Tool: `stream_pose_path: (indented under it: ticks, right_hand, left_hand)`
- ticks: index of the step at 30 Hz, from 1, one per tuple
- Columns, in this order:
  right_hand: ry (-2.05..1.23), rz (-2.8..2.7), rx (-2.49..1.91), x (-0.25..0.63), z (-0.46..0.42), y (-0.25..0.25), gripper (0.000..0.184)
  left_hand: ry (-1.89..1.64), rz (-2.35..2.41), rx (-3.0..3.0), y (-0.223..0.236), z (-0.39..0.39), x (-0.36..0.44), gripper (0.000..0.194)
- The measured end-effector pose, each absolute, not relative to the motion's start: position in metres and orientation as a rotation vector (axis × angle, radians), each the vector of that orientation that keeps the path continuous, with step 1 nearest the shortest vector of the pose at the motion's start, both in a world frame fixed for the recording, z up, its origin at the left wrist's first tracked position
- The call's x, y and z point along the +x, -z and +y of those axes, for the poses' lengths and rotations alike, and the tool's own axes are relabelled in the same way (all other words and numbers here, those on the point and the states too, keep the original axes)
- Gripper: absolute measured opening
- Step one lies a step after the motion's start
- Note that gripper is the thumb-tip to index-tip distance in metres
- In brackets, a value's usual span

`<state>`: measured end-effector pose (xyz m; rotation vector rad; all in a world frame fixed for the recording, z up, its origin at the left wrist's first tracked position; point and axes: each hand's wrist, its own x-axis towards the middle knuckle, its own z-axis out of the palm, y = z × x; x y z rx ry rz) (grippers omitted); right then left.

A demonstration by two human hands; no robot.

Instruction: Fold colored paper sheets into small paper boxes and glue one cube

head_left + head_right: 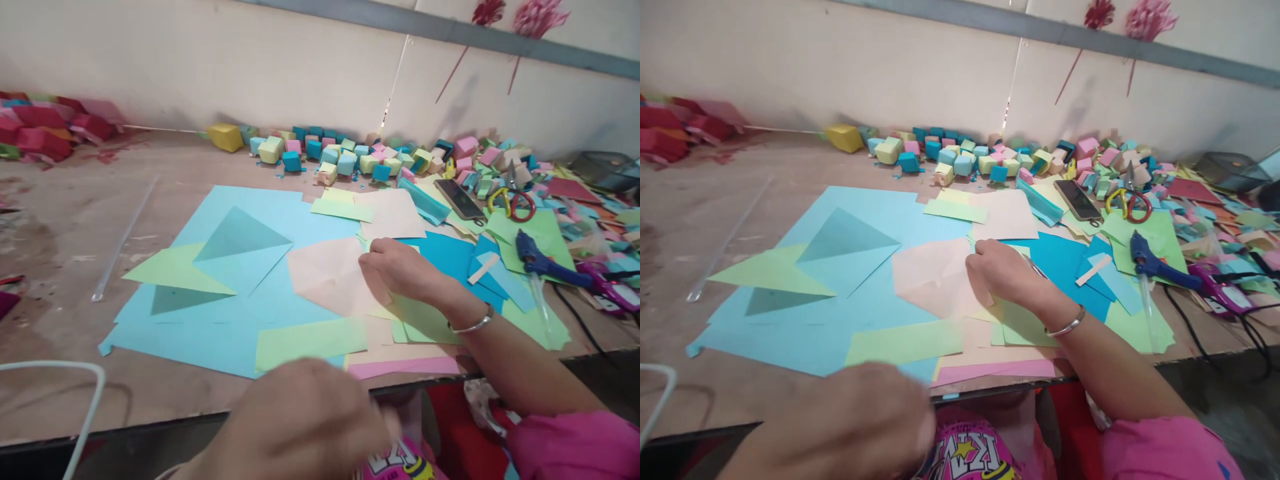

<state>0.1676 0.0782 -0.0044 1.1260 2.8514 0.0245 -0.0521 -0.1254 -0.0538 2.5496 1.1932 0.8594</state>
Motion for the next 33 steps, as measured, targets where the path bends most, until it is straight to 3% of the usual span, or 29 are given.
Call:
stream_pose_path:
  ticks: [3, 11, 22, 33]
  right_hand:
    - [-0.119, 2.866, 1.136, 0.163, 0.076, 0.01, 0.018]
    - [-0.122, 2.993, 0.932, 0.167, 0.068, 0.001, 0.019]
    - [-0.331, 2.977, 0.498, 0.162, 0.037, -0.011, 0.028]
    - [-0.323, 3.116, 0.752, 0.159, 0.043, -0.004, 0.025]
  left_hand:
    - [-0.74, 1.423, 2.722, 0.008, -0.067, -0.049, 0.035]
    - [-0.256, 1.736, 2.671, 0.033, -0.05, -0.048, 0.04]
    - [-0.215, 1.764, 2.586, 0.026, -0.048, -0.055, 0.037]
    - [-0.222, 1.779, 2.54, 0.028, -0.051, -0.054, 0.035]
